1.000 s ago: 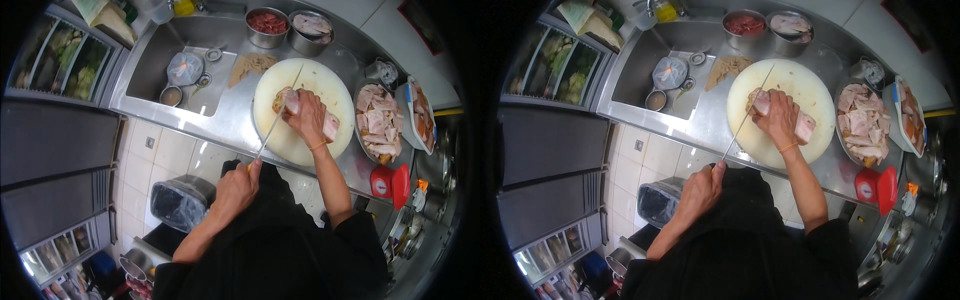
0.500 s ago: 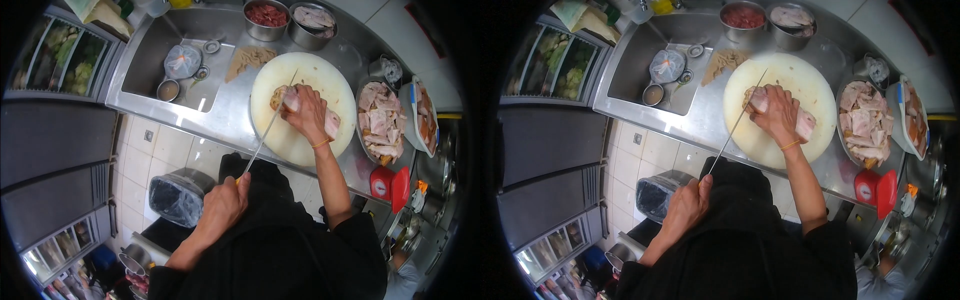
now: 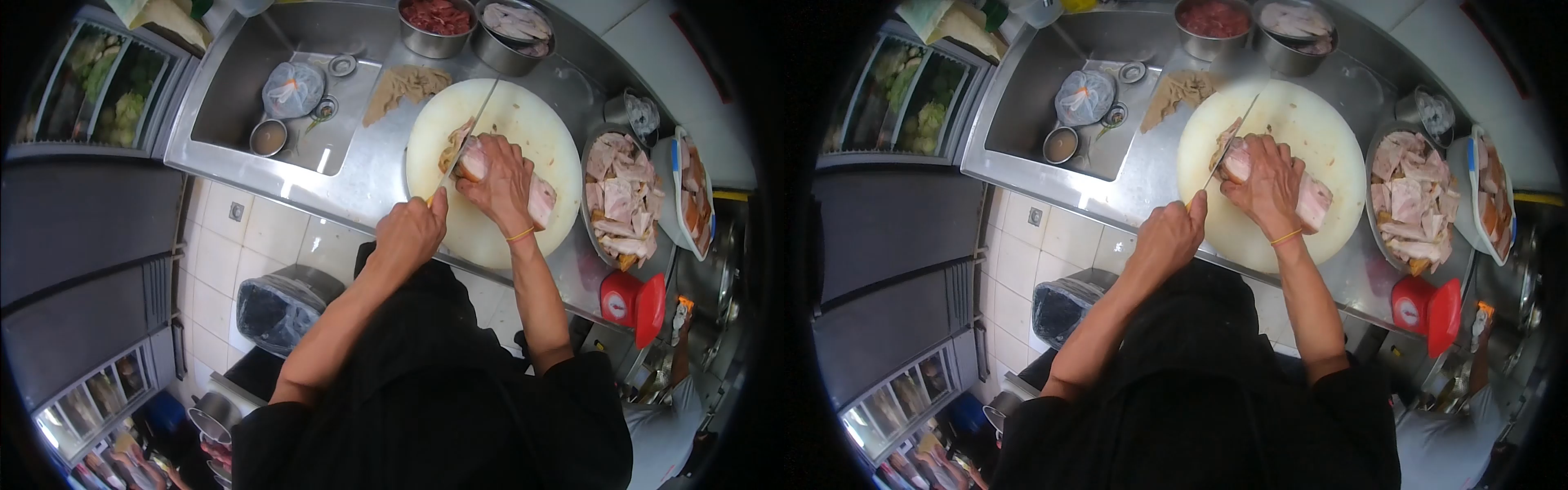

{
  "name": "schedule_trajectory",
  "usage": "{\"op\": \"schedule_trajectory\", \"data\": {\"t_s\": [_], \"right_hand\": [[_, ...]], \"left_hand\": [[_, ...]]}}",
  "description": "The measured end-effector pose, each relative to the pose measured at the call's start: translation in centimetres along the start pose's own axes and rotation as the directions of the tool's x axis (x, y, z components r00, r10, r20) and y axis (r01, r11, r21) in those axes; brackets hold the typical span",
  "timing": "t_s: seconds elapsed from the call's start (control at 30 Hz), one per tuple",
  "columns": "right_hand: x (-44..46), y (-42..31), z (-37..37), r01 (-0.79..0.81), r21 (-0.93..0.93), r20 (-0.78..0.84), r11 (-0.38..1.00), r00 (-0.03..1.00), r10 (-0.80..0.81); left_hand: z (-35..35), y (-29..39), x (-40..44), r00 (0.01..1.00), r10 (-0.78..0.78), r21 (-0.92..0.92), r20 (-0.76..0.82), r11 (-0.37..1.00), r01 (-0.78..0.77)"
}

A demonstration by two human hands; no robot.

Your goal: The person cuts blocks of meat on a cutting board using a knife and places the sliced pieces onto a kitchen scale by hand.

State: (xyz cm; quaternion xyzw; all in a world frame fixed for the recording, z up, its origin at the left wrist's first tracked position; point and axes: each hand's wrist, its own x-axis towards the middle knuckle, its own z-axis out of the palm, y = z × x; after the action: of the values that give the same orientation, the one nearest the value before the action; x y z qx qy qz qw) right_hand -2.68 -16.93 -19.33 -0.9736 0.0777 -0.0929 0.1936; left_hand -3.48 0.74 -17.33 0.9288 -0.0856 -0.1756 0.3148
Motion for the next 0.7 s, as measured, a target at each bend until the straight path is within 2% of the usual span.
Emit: {"op": "schedule_trajectory", "data": {"t_s": [0.1, 0.2, 0.3, 0.37, 0.43, 0.53, 0.63, 0.7], "right_hand": [[0.1, -0.1, 0.3, -0.001, -0.008, -0.024, 1.0, 1.0, 0.001], [0.0, -0.4, 0.2, -0.028, -0.017, -0.013, 0.999, 1.0, 0.028], [0.1, -0.4, 0.0, -0.048, -0.013, 0.009, 0.999, 0.999, 0.048], [0.1, -0.5, -0.1, -0.05, -0.005, 0.006, 0.999, 0.999, 0.05], [0.2, -0.4, -0.1, -0.055, -0.009, 0.021, 0.998, 0.998, 0.055], [0.2, -0.3, 0.0, -0.049, -0.012, 0.025, 0.999, 0.998, 0.049], [0.4, 0.0, 0.0, -0.022, -0.023, 0.028, 0.999, 0.999, 0.022], [0.1, 0.0, 0.2, -0.009, -0.018, 0.034, 1.0, 0.999, 0.01]], "left_hand": [[1.2, -0.3, 1.1, 0.999, 0.025, 0.026, -0.037, 0.999, -0.024], [2.6, -2.8, 0.2, 0.976, 0.217, 0.149, -0.005, 0.965, -0.213], [1.1, -4.0, -4.0, 0.964, 0.264, 0.257, 0.009, 0.932, -0.257], [-0.1, -5.4, -7.4, 0.986, 0.138, 0.256, 0.089, 0.954, -0.156], [-1.9, -5.5, -10.3, 0.966, -0.222, 0.161, 0.137, 0.967, 0.199], [-3.7, -5.1, -12.2, 0.947, -0.282, 0.196, 0.151, 0.948, 0.251], [-3.5, -4.8, -11.5, 0.962, -0.239, 0.188, 0.135, 0.959, 0.212], [-1.4, -6.2, -10.4, 0.994, -0.061, 0.222, 0.087, 0.974, 0.04]]}}
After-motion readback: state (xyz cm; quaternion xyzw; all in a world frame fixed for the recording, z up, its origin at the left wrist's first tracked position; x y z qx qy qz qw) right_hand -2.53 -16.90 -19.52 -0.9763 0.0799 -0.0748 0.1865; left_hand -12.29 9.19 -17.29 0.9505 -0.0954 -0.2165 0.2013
